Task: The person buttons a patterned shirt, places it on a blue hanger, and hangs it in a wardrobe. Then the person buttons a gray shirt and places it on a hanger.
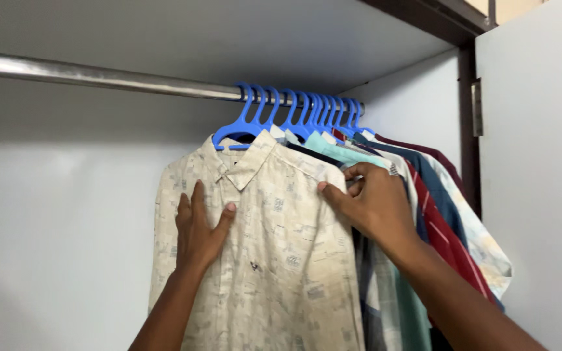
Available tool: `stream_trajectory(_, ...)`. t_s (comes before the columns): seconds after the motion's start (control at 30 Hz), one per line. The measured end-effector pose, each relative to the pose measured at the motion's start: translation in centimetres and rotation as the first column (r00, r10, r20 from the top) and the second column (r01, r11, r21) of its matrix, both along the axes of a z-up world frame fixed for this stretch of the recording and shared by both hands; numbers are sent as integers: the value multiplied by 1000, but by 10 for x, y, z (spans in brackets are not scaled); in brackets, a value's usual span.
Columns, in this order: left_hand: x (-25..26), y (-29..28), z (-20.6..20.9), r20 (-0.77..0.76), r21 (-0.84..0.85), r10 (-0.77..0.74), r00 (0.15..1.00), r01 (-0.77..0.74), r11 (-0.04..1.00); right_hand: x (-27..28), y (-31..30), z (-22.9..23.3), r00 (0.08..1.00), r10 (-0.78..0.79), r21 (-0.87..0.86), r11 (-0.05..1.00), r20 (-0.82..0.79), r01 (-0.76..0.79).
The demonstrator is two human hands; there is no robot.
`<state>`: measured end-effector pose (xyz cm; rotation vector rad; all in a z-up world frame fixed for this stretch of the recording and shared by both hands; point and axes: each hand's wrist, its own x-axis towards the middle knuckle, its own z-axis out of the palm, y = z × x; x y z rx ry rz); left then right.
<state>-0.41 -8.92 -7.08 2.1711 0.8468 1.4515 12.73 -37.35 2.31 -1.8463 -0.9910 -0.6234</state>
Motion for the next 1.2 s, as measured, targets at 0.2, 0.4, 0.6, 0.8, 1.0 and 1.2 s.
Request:
stream_trajectory(0.2,16,-57,-20,36,173,-15,999,9,985,8,-31,-15,992,117,14,993,-44,-116)
stream_trajectory(0.4,32,-128,-33,163,348,-85,983,24,937,10,-60,-37,964,217,15,976,-154,-217)
stream_trajectory(0.6,35,-189,-26,315,244,-312,896,241,939,12,-104,-53,957,137,3,990,-256,-141)
stream_trajectory(0.8,26,-250,-43,287,392,-435,854,309,866,5,-153,-87,937,104,127,990,-334,-65)
stream_trajectory(1.0,46,-311,-66,169,599,-593,787,396,696,-13,-213,-122,905,-138,68,981,-403,180)
stream_trajectory(1.2,87,-381,-90,289,167,-873,392,878,449,-23,-287,-141,882,-308,72,932,-357,354)
